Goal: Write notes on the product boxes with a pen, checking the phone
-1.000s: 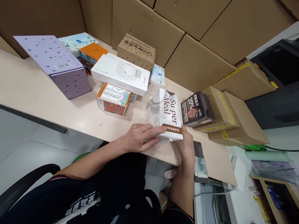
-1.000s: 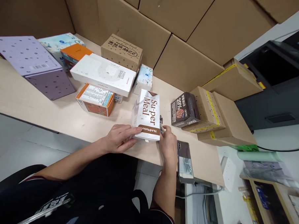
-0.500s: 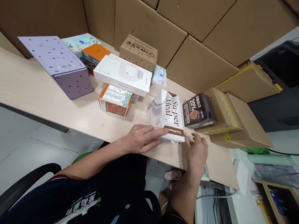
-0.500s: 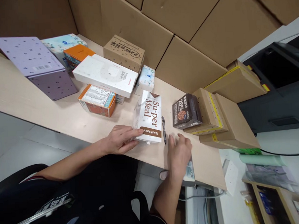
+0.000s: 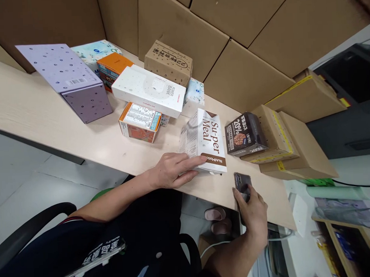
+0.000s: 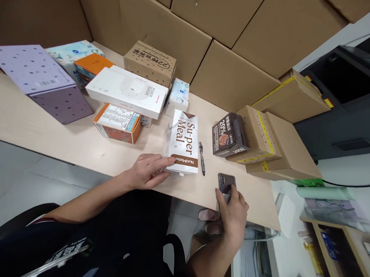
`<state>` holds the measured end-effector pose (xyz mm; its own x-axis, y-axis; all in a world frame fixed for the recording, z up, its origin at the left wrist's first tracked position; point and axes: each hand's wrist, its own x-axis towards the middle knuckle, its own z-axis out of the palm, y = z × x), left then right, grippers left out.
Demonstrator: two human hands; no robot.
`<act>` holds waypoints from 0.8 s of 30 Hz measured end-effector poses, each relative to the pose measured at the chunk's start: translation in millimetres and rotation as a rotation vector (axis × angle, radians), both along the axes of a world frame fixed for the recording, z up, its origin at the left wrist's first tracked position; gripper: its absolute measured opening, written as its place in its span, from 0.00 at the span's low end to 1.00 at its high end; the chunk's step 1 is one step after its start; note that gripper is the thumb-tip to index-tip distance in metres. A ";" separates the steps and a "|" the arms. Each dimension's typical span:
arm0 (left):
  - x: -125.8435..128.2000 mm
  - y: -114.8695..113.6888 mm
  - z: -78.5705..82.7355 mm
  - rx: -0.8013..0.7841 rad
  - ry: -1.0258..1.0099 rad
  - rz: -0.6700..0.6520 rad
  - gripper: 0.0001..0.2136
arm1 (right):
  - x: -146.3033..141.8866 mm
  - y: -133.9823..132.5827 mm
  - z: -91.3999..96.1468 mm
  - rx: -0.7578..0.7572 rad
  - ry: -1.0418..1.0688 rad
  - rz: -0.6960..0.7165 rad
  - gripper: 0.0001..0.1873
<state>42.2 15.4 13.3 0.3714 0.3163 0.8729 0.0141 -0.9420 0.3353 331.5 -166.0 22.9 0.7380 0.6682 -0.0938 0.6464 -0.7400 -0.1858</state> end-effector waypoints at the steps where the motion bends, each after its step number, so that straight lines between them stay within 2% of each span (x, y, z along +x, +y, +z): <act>1: -0.1 0.0 0.2 -0.002 0.003 -0.001 0.19 | -1.3 1.3 -1.1 0.012 -0.016 -0.004 0.49; 7: 0.6 0.2 2.5 0.003 0.000 0.006 0.19 | -5.8 2.9 -4.6 0.225 -0.076 0.010 0.52; 10: 0.7 0.3 2.6 0.007 -0.002 0.008 0.19 | -7.9 -3.8 -2.9 0.321 -0.013 -0.057 0.52; 13: 0.5 0.5 1.9 0.007 -0.003 0.003 0.20 | -13.2 -11.6 5.7 0.596 0.125 -0.150 0.46; 16: 0.4 0.6 1.1 0.006 0.008 -0.001 0.20 | -24.3 -13.0 21.0 0.891 0.239 -0.098 0.41; 18: 0.5 0.6 0.7 0.000 0.006 -0.003 0.20 | -35.6 -9.1 31.1 1.026 0.421 -0.032 0.42; 21: 0.4 0.4 0.0 -0.004 0.001 -0.004 0.19 | -57.6 -0.3 39.5 1.194 0.896 -0.054 0.37; 22: 0.3 0.4 -0.3 -0.003 0.006 -0.004 0.19 | -65.7 2.5 40.6 1.210 1.034 -0.089 0.34; 24: 0.0 0.2 -0.6 0.000 0.018 -0.004 0.19 | -81.7 6.9 42.9 1.148 1.223 -0.145 0.30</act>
<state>42.2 15.6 12.7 0.3882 0.3151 0.8660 0.0164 -0.9420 0.3353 249.8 -159.0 65.8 0.6626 0.7305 -0.1651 -0.3317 0.0886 -0.9392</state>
